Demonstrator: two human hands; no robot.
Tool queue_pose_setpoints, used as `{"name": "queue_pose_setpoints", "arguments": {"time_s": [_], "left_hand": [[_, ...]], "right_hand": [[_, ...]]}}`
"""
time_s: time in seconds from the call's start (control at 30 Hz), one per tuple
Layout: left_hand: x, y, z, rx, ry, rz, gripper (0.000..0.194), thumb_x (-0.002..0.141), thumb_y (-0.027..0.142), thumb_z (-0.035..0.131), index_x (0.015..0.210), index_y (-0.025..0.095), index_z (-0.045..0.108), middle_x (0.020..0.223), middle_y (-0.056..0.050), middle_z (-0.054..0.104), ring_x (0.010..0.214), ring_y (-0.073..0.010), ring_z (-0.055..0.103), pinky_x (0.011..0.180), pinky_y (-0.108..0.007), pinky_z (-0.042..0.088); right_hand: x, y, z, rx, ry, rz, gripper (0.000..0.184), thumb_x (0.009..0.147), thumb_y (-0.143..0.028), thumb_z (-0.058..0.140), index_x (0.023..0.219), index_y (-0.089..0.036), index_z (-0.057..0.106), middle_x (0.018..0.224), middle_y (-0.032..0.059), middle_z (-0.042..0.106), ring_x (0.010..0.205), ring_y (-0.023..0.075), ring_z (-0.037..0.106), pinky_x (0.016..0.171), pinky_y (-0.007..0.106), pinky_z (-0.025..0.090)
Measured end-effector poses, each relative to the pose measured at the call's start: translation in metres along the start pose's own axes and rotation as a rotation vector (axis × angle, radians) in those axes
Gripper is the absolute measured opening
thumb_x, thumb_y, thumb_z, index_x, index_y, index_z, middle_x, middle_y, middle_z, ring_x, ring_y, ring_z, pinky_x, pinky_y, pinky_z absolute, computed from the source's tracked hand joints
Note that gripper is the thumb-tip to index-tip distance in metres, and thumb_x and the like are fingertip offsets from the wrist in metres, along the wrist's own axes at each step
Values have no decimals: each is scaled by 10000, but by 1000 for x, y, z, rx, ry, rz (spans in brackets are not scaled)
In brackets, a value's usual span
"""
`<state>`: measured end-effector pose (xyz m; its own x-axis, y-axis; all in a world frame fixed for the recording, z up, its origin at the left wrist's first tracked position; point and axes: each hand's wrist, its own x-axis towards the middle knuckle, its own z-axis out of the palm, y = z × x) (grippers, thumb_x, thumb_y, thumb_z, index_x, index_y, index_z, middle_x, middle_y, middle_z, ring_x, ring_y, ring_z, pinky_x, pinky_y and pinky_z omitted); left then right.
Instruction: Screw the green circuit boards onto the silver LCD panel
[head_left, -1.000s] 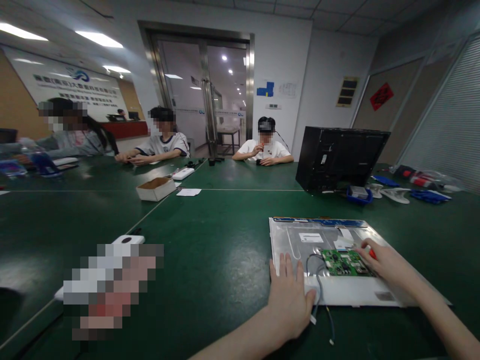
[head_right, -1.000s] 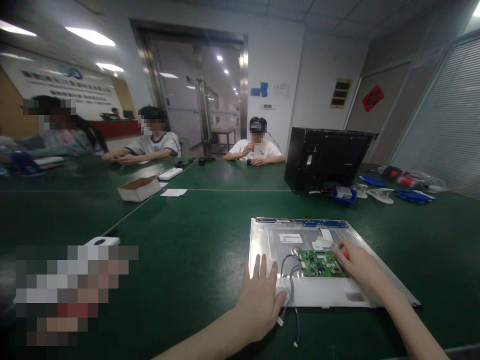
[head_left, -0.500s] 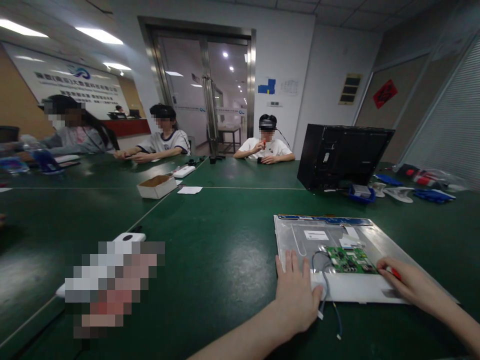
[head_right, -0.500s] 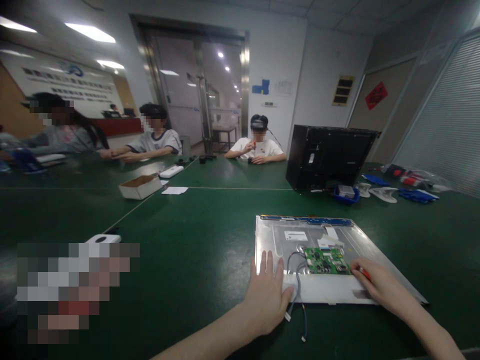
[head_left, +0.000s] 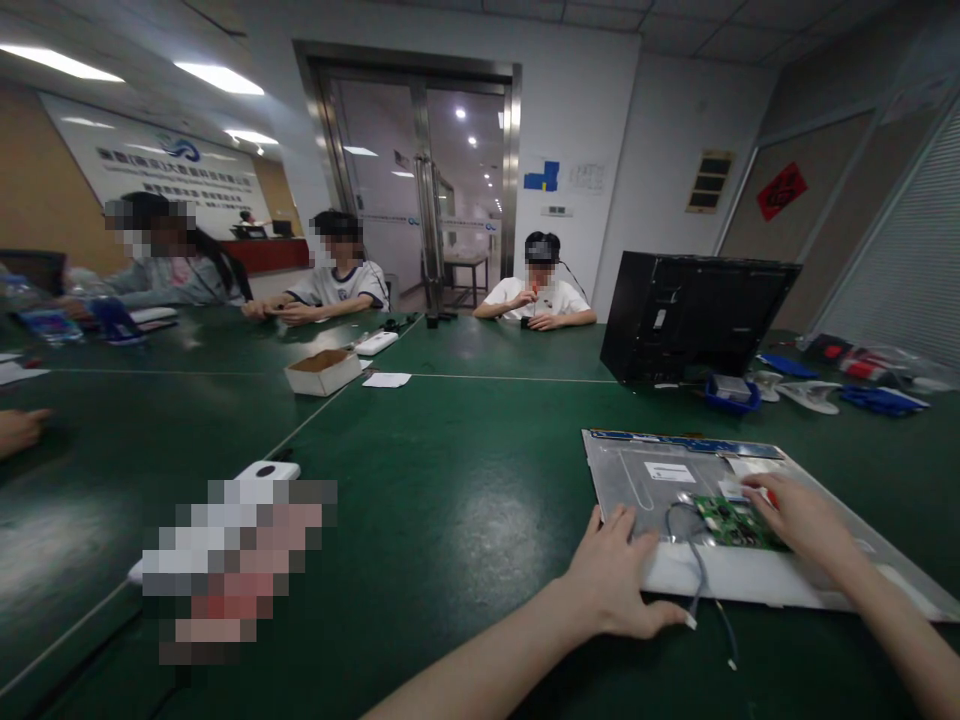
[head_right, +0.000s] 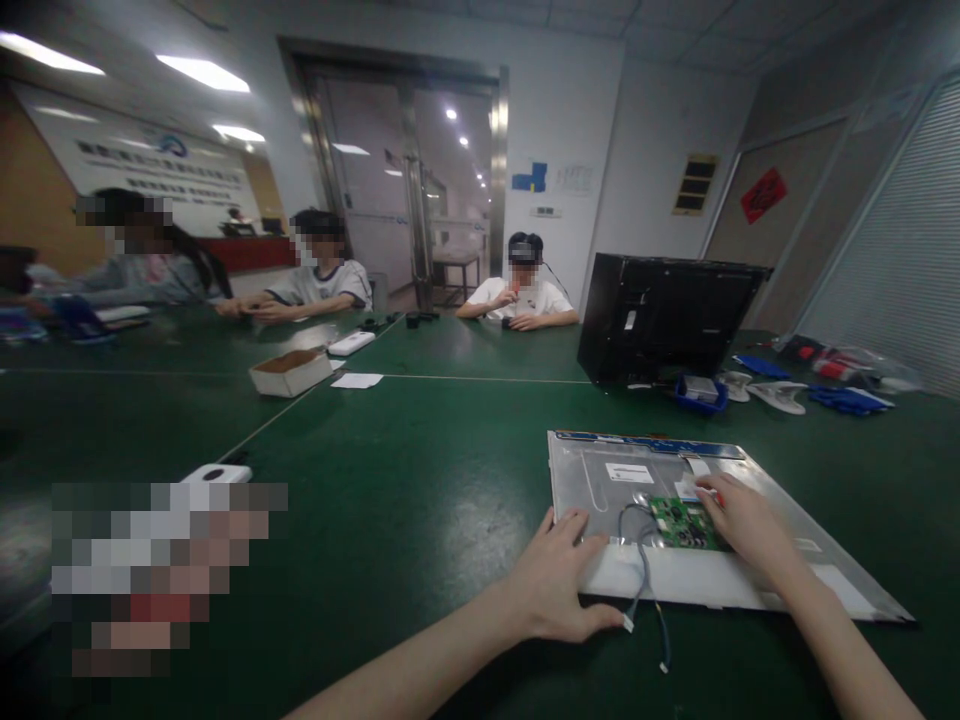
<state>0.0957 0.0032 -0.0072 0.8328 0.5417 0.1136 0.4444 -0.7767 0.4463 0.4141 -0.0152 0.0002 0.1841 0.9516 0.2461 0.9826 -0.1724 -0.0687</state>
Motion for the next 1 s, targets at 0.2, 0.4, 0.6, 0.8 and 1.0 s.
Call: {"name": "queue_pose_setpoints", "arguments": {"time_s": [0.2,0.4,0.6,0.8,1.0], "left_hand": [[18,1,1,80,-41,145,791,835,629,608,1438,138,465,1501,-213,413,1386,-380,378,1153,-513,237],[33,-1,8,129,-38,218,771,854,643,586,1429,143,470,1484,-212,430,1369,-375,402,1144,-500,246],[41,1,11,141,-43,236,764,849,637,612,1422,152,473,1443,-219,465,1355,-382,424,1123,-522,292],[47,2,12,145,-81,232,759,866,623,603,1436,144,457,1453,-227,454,1369,-397,403,1115,-540,302],[58,3,17,163,-89,235,708,893,608,573,1423,150,470,1446,-226,462,1370,-385,405,1114,-546,299]], "right_hand": [[17,-27,-6,93,-148,-146,291,875,-399,476,868,-199,687,919,111,746,834,270,687,743,344,489],[16,-24,-9,126,-196,-119,192,854,-302,470,759,-219,615,778,97,734,719,258,676,646,319,467],[16,-11,-9,139,-175,-139,199,840,-301,453,770,-227,624,801,101,734,738,264,683,667,324,478],[22,-1,-1,132,-149,-147,203,824,-315,446,751,-232,616,776,95,735,707,268,687,647,331,482],[32,4,5,110,-108,-114,230,823,-378,466,778,-230,635,762,94,739,703,282,694,643,346,493]]}}
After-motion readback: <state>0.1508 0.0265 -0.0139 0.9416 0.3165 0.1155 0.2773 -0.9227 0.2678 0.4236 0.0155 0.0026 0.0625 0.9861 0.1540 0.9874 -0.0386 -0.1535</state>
